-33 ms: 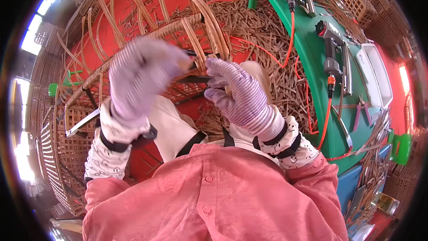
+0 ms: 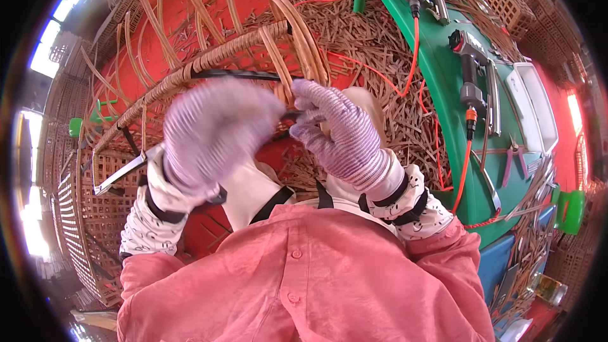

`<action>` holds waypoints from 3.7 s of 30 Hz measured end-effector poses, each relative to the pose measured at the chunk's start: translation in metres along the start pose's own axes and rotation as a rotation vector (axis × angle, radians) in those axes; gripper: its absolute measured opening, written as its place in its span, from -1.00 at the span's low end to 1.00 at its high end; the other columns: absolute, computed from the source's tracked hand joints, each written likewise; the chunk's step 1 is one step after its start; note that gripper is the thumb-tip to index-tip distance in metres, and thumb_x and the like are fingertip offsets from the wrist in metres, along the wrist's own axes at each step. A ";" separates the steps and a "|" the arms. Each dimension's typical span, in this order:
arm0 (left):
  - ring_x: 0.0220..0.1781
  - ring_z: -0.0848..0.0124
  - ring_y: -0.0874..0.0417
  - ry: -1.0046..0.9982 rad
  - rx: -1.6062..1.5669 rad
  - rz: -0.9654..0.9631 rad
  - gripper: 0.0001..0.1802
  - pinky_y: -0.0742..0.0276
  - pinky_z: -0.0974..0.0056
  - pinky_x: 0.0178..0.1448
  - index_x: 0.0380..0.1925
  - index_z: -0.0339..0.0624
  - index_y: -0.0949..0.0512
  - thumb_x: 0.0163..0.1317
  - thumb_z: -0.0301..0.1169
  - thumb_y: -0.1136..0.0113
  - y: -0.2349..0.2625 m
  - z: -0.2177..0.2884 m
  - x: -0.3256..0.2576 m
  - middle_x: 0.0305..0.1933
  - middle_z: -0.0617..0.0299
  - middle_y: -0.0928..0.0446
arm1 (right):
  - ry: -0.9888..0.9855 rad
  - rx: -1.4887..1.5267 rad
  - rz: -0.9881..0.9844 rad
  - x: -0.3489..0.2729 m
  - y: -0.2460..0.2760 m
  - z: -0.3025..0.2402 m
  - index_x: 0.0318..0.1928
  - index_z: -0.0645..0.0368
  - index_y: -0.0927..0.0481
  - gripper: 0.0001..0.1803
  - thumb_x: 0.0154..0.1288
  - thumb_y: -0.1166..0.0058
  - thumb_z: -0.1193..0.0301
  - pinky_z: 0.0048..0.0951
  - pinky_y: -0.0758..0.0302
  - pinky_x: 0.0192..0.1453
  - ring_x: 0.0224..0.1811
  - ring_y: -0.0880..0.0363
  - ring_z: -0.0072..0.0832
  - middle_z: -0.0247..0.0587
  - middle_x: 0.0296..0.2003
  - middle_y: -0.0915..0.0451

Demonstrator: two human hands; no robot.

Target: Weaving and stapling bamboo/rattan strips onto a chair frame for manufacturing.

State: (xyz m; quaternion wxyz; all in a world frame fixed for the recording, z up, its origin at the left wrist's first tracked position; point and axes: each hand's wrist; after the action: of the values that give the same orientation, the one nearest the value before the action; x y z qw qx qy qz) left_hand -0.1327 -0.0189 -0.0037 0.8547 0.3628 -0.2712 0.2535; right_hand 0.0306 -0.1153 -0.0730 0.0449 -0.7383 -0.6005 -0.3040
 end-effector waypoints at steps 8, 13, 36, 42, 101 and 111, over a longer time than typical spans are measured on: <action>-0.35 0.20 -0.58 -0.020 -0.064 -0.231 -0.81 -0.49 0.25 -0.29 -0.37 -0.18 -0.53 -0.05 -0.51 -0.27 -0.009 0.006 -0.016 -0.38 0.17 -0.56 | 0.192 -0.301 -0.096 0.004 0.001 -0.017 -0.10 0.09 -0.53 -0.62 -0.02 -0.13 0.55 -0.39 -0.49 -0.27 -0.30 -0.53 -0.27 -0.20 -0.31 -0.49; -0.33 0.27 -0.58 -0.143 0.011 -0.244 -0.77 -0.48 0.26 -0.26 -0.40 -0.15 -0.52 -0.10 -0.44 -0.33 -0.004 0.006 -0.014 -0.36 0.21 -0.55 | 0.116 -0.689 -0.191 0.024 -0.007 -0.028 -0.24 0.04 -0.53 -0.77 -0.01 -0.06 0.45 -0.36 -0.48 -0.38 -0.34 -0.55 -0.25 -0.16 -0.28 -0.48; -0.31 0.07 -0.56 0.494 0.853 -0.243 -0.78 -0.47 0.12 -0.23 -0.33 -0.10 -0.55 0.05 -0.26 -0.09 0.021 -0.092 0.051 -0.43 0.05 -0.53 | 0.000 -0.473 -0.157 0.018 -0.006 -0.029 -0.24 0.00 -0.57 -0.79 0.06 -0.12 0.29 -0.29 -0.50 -0.37 -0.37 -0.55 -0.14 -0.06 -0.34 -0.52; -0.30 0.28 -0.59 0.620 0.499 -0.309 -0.75 -0.49 0.26 -0.20 -0.22 -0.12 -0.45 0.02 -0.43 -0.09 0.008 -0.032 0.020 -0.36 0.18 -0.54 | 0.040 -0.440 -0.042 0.015 0.000 -0.017 -0.25 0.05 -0.56 -0.82 0.07 -0.10 0.39 -0.32 -0.49 -0.35 -0.38 -0.55 -0.21 -0.13 -0.34 -0.55; -0.29 0.19 -0.58 0.018 0.276 -0.297 -0.82 -0.51 0.25 -0.19 -0.36 -0.10 -0.54 0.07 -0.29 -0.16 -0.033 -0.004 -0.055 -0.33 0.17 -0.55 | 0.127 -0.539 -0.390 0.043 0.022 -0.010 -0.07 0.05 -0.51 -0.57 -0.06 -0.17 0.39 -0.33 -0.48 -0.09 -0.17 -0.53 -0.18 -0.14 -0.14 -0.55; -0.16 0.18 -0.57 0.180 0.321 -0.189 -0.77 -0.47 0.21 -0.10 -0.30 -0.19 -0.53 0.04 -0.35 -0.18 -0.062 -0.012 -0.074 -0.25 0.14 -0.55 | 0.234 -1.011 -0.643 0.046 0.017 -0.035 -0.20 0.06 -0.52 -0.64 0.00 -0.10 0.15 -0.23 -0.42 -0.24 -0.36 -0.57 -0.24 -0.19 -0.45 -0.57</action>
State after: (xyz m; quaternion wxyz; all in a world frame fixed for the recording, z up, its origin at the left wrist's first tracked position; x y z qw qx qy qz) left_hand -0.1438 -0.0647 -0.0883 0.8268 0.4939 -0.1144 0.2435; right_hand 0.0367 -0.0954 -0.0162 -0.3395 -0.4114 -0.5658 -0.6288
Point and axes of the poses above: each hand's wrist, its own x-axis towards the middle knuckle, its own y-axis out of the back of the hand, z = x × y
